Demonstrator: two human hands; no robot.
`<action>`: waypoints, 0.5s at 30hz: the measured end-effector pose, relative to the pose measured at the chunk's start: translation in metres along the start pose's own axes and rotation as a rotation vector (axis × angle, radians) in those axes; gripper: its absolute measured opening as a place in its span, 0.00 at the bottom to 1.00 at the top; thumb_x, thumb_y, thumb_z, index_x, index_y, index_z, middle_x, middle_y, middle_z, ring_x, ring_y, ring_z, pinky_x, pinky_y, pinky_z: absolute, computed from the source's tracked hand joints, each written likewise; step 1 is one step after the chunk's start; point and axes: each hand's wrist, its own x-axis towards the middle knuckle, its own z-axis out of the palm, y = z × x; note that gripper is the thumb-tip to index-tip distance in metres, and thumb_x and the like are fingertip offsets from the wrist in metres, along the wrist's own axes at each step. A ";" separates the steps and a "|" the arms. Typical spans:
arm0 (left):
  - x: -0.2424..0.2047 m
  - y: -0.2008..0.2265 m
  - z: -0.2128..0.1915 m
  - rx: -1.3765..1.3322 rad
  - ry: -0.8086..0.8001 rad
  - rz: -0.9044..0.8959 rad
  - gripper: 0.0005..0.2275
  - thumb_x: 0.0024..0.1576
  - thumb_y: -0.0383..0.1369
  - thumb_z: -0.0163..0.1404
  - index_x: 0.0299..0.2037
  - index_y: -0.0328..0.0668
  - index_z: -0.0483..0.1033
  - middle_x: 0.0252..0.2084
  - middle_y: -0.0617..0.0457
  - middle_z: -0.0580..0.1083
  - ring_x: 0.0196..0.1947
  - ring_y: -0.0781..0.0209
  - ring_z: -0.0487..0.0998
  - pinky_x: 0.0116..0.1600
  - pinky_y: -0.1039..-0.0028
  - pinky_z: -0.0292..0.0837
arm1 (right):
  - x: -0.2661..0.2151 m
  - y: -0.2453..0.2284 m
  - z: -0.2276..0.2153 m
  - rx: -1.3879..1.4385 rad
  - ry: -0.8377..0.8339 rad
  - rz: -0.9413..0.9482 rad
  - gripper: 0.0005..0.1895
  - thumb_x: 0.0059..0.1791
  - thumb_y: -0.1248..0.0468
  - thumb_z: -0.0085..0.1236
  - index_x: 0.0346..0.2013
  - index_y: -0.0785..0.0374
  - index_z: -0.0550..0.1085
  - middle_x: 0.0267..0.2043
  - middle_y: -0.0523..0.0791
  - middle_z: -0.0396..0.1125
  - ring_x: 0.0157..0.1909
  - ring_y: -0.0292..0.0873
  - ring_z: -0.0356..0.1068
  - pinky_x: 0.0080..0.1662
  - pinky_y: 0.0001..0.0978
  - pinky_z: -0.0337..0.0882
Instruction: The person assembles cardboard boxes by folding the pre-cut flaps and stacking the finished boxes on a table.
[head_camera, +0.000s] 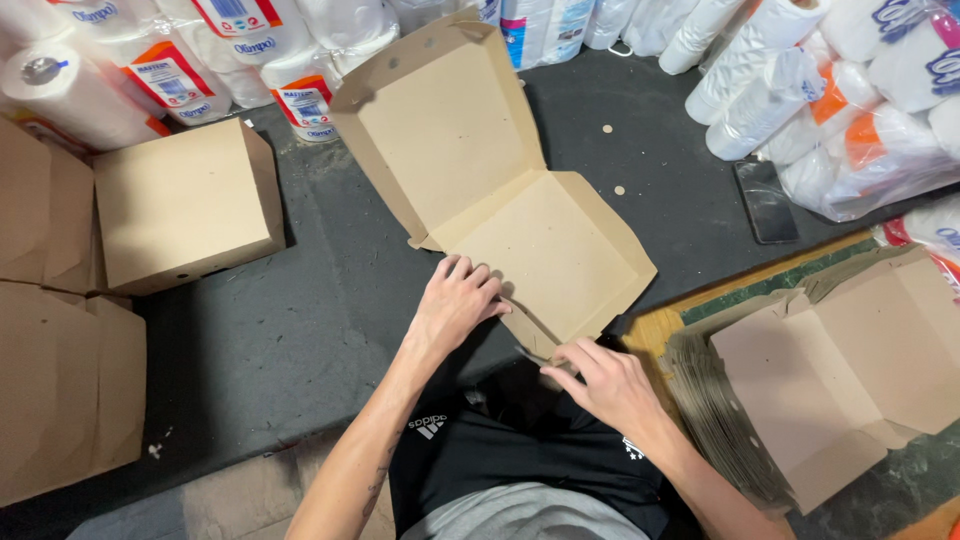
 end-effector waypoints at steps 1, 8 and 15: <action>0.003 0.004 0.004 0.000 0.005 0.001 0.17 0.54 0.56 0.51 0.33 0.53 0.73 0.33 0.57 0.70 0.42 0.58 0.71 0.62 0.60 0.64 | -0.002 0.005 -0.002 0.021 0.066 0.079 0.06 0.50 0.51 0.62 0.37 0.44 0.74 0.31 0.33 0.70 0.36 0.37 0.78 0.34 0.28 0.79; 0.014 0.037 0.008 -0.113 -0.064 -0.047 0.15 0.63 0.52 0.44 0.37 0.53 0.71 0.35 0.56 0.69 0.41 0.55 0.70 0.50 0.64 0.67 | -0.012 0.045 -0.001 0.283 0.208 0.452 0.03 0.48 0.59 0.66 0.36 0.50 0.80 0.47 0.35 0.74 0.44 0.39 0.78 0.39 0.24 0.82; 0.026 0.043 -0.013 -0.244 -0.286 -0.128 0.18 0.68 0.51 0.34 0.41 0.51 0.73 0.38 0.54 0.72 0.44 0.52 0.72 0.51 0.62 0.66 | -0.009 0.047 -0.005 0.219 0.218 0.507 0.04 0.53 0.61 0.60 0.39 0.56 0.77 0.48 0.42 0.76 0.46 0.50 0.78 0.40 0.39 0.82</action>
